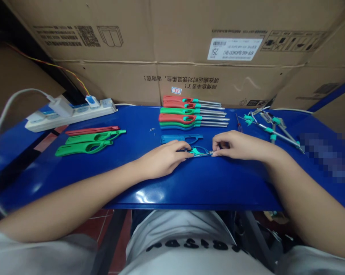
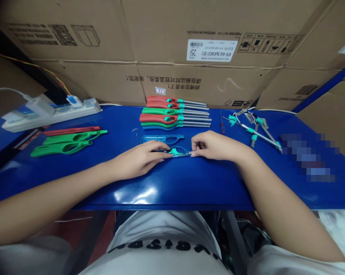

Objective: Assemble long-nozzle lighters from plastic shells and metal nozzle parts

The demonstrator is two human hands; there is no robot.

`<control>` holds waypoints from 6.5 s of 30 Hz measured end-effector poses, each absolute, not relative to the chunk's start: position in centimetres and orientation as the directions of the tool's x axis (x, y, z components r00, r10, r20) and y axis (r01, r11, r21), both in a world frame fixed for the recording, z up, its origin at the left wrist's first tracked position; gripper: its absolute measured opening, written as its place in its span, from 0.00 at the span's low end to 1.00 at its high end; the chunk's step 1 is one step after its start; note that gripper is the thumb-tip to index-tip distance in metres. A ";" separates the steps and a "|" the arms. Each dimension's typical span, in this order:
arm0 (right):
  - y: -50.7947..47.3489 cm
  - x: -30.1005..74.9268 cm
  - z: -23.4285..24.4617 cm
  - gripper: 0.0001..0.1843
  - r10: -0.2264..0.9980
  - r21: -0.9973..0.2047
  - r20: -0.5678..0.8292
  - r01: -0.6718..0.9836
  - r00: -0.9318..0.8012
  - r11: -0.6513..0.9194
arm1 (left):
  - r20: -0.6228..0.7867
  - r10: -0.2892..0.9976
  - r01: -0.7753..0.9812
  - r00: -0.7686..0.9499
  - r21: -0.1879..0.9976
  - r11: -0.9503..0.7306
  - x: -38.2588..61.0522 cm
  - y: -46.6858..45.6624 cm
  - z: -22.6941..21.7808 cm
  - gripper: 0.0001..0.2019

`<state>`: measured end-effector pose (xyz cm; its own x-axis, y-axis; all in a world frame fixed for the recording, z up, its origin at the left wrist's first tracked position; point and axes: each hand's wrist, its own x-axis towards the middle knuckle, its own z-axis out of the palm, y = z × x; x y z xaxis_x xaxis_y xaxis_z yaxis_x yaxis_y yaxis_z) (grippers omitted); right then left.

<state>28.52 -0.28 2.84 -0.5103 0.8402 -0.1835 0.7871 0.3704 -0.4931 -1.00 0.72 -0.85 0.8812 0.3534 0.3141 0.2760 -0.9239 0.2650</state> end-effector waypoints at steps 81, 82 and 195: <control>-1.0 26.5 2.0 0.18 0.754 -0.438 0.083 0.655 -0.652 0.615 | 0.177 0.572 0.501 0.801 0.325 -0.802 -1.5 0.6 1.0 0.18; -1.1 26.5 2.1 0.18 0.754 -0.426 0.083 0.660 -0.652 0.618 | 0.175 0.572 0.504 0.801 0.318 -0.803 -1.5 0.6 1.0 0.18; -0.6 26.0 1.5 0.14 0.639 -0.044 0.358 0.671 -0.681 0.740 | 0.310 0.587 0.542 0.747 0.228 -0.809 -1.7 1.6 0.2 0.20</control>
<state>26.02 -0.56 1.50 -0.6811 0.6388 0.3577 0.6711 0.7400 -0.0436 -1.66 1.56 0.22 0.7475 0.5874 0.3102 0.5415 -0.8093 0.2276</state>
